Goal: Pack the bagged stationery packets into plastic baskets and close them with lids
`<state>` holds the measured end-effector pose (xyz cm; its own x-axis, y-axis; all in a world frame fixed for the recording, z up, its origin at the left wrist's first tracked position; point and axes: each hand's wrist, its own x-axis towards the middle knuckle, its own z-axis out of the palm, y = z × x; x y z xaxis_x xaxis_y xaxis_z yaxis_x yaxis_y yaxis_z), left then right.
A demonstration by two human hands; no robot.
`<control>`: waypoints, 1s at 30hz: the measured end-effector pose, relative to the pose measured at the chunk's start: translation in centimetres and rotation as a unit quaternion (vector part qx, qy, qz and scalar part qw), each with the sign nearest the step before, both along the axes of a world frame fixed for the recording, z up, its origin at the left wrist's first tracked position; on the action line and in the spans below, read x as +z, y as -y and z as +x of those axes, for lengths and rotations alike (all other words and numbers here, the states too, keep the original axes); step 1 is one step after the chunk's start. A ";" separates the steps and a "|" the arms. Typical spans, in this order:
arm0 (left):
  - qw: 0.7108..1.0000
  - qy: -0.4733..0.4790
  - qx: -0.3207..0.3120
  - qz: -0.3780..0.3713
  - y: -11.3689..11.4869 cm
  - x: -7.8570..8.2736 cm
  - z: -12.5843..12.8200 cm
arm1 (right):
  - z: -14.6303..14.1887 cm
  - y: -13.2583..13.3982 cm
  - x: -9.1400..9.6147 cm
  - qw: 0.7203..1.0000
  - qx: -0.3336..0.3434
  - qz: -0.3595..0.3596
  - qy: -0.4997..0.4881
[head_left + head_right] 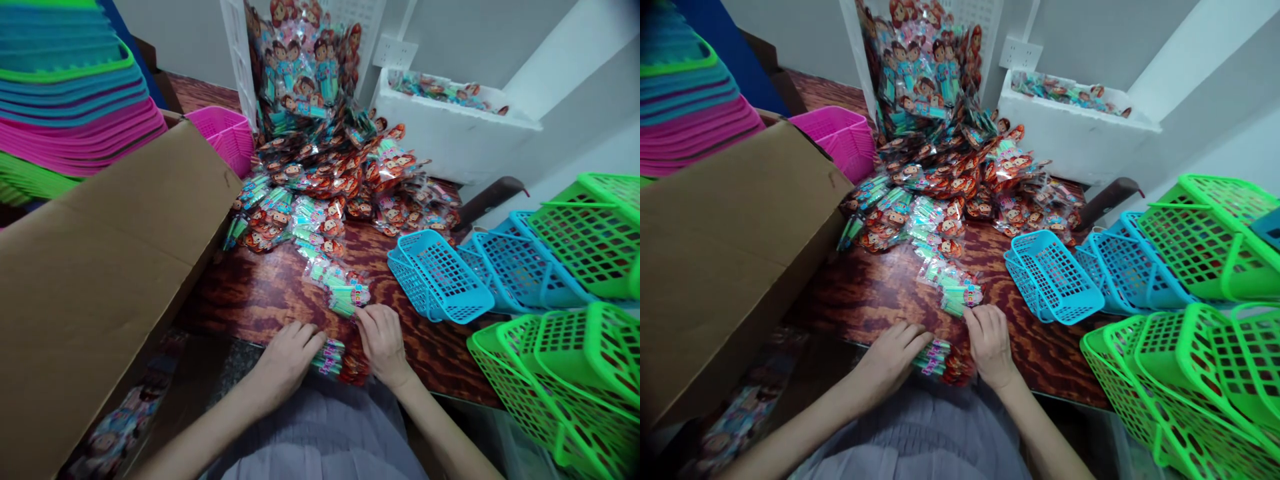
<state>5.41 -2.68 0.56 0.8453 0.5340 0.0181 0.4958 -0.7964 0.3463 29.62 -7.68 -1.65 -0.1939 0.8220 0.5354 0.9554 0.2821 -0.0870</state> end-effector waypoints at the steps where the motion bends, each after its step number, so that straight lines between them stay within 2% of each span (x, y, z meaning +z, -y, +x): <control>1: 1.000 0.001 0.001 -0.001 0.0 0.0 0.0 | -0.1 0.1 0.1 1.000 0.004 0.001 -0.003; 8: 1.000 0.000 0.008 0.001 0.2 0.1 0.0 | -1.0 0.7 2.6 0.990 0.002 -0.090 -0.109; 12: 1.000 -0.006 0.008 0.004 0.2 0.3 0.1 | -0.9 0.3 3.4 0.972 -0.009 -0.121 -0.203; 14: 1.000 -0.006 0.007 0.005 0.1 0.3 0.1 | -0.4 -0.3 3.4 0.942 -0.034 -0.158 -0.294; 16: 1.000 -0.004 0.004 0.003 0.1 0.3 0.1 | 0.2 -1.3 3.2 0.894 -0.062 -0.183 -0.405; 18: 1.000 -0.002 0.002 0.000 0.2 0.2 0.1 | 0.9 -2.4 2.8 0.828 -0.083 -0.177 -0.526; 21: 1.000 -0.002 0.004 -0.004 0.3 0.1 0.0 | 1.5 -3.8 2.2 0.710 -0.108 -0.159 -0.677; 23: 1.000 0.000 0.007 -0.009 0.3 0.0 0.0 | 1.6 -4.3 1.8 0.657 -0.117 -0.163 -0.727; 25: 1.000 0.002 0.009 -0.012 0.3 -0.1 0.0 | 1.5 -4.5 1.4 0.633 -0.119 -0.166 -0.747; 26: 1.000 0.003 0.010 -0.012 0.3 -0.1 0.0 | 1.5 -4.5 1.3 0.631 -0.117 -0.169 -0.748; 28: 1.000 0.001 0.010 -0.009 0.3 -0.2 0.0 | 1.4 -4.4 1.0 0.635 -0.112 -0.175 -0.744; 30: 1.000 0.002 0.008 -0.005 0.2 -0.2 0.0 | 1.5 -4.3 1.0 0.660 -0.110 -0.172 -0.723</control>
